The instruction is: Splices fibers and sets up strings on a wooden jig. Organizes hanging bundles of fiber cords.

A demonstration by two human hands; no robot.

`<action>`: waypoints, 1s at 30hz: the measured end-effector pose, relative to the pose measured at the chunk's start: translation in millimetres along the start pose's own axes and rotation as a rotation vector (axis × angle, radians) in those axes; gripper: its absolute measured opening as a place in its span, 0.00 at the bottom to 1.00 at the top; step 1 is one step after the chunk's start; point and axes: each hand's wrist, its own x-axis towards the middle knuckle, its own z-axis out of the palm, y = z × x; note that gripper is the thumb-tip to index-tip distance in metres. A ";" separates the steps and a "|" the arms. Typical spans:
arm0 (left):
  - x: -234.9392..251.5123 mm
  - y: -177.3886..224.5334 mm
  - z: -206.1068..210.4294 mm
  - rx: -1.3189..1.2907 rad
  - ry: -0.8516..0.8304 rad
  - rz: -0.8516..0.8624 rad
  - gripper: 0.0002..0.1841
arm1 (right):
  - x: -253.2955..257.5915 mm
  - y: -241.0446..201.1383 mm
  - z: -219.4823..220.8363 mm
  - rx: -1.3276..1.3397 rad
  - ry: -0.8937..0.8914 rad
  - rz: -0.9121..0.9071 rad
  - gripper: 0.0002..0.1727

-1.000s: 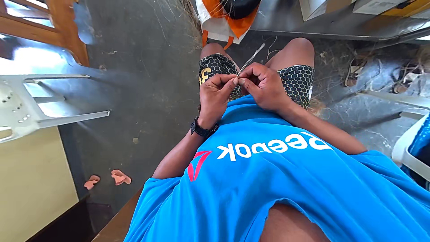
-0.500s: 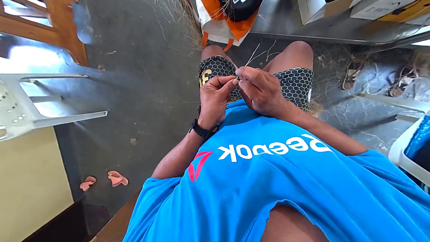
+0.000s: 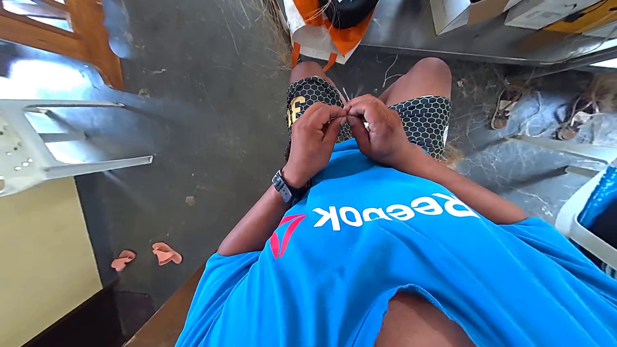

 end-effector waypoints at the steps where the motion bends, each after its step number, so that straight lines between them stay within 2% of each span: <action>1: 1.1 1.2 -2.2 -0.106 -0.050 -0.094 0.06 | 0.0 -0.6 -0.7 0.014 -0.001 0.014 0.07; 5: 2.9 4.3 -5.2 -0.644 -0.157 -0.388 0.04 | 1.7 -5.6 -4.3 0.065 0.010 0.081 0.08; 9: 1.3 10.2 -3.8 -0.881 -0.155 -0.531 0.06 | 2.8 -8.6 -7.4 0.063 0.061 0.085 0.06; 14: -1.3 13.8 3.1 -0.956 -0.073 -0.565 0.06 | 1.8 -16.6 -12.1 -0.006 0.042 0.080 0.12; 21: -4.9 13.4 7.0 -1.032 -0.020 -0.624 0.06 | 0.1 -15.4 -11.7 -0.124 0.058 0.070 0.08; 23: -5.9 11.9 7.5 -1.020 -0.021 -0.619 0.05 | 0.1 -14.7 -11.3 -0.090 0.027 0.126 0.09; 27: -7.5 12.3 7.3 -0.891 0.002 -0.568 0.02 | -0.4 -13.4 -12.1 0.178 -0.064 0.369 0.10; 30: -7.3 11.4 4.0 -0.791 0.016 -0.532 0.03 | -2.0 -11.7 -12.7 0.271 -0.065 0.462 0.10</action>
